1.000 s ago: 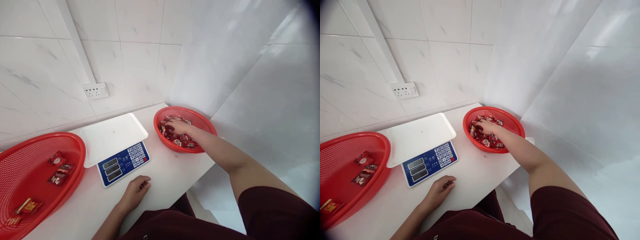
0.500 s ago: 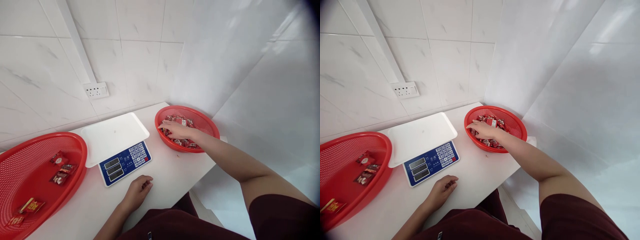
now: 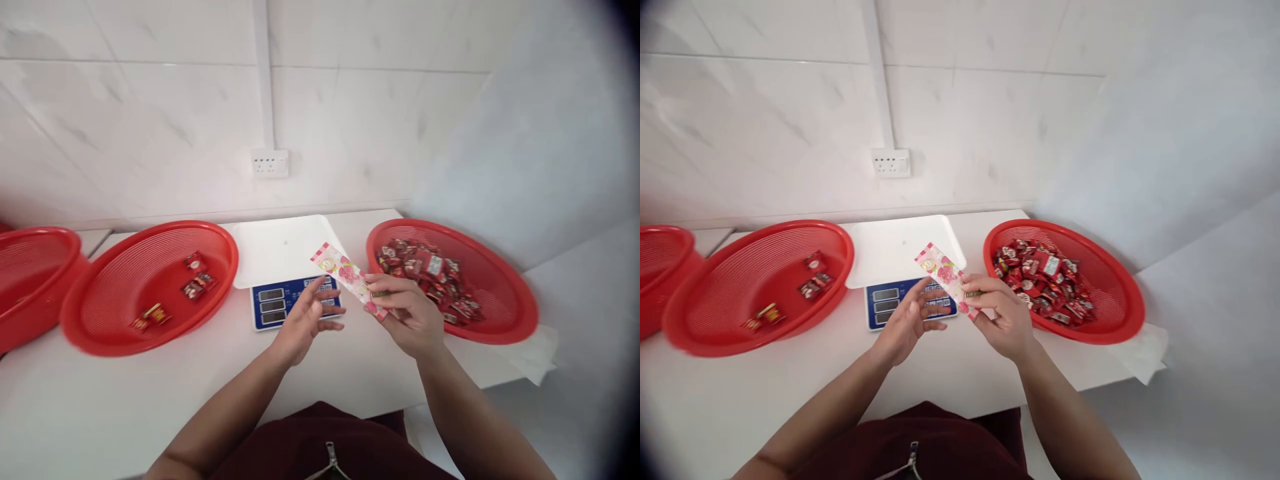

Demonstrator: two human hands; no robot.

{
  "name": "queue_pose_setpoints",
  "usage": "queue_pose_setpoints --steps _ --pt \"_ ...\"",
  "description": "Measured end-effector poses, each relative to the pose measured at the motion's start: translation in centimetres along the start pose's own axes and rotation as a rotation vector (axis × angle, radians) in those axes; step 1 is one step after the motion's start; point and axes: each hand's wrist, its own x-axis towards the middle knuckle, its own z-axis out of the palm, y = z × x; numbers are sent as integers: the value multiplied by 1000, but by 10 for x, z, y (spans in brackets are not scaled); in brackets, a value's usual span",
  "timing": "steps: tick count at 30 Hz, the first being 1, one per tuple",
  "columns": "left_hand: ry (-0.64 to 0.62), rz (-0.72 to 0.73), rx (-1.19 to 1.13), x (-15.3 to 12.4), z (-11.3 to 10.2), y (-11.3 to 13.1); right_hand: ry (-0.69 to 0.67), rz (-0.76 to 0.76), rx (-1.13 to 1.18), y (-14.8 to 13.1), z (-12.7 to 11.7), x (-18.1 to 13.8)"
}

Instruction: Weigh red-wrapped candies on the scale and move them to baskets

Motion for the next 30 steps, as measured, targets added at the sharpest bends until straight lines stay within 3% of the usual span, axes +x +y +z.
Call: queue_pose_setpoints --steps 4,6,9,12,14,17,22,27,30 --pt "154 46 -65 5 -1 29 -195 -1 96 -5 31 -3" --pt "244 43 -48 4 -6 33 -211 38 91 -8 40 -4" --pt "335 102 -103 1 -14 29 -198 220 145 -11 50 -7" --pt "403 179 -155 -2 -17 21 -234 430 433 -13 62 -10" --pt "398 163 -157 -4 -19 17 -161 530 541 -12 69 -10" --pt "370 102 -118 -4 -25 15 -34 614 494 -7 73 -4" --pt "381 43 66 -2 -37 16 -58 634 475 0 64 6" --pt "229 -79 382 -2 -38 23 74 705 624 10 58 8" --pt "156 -126 440 -4 -37 23 133 761 678 14 57 11"
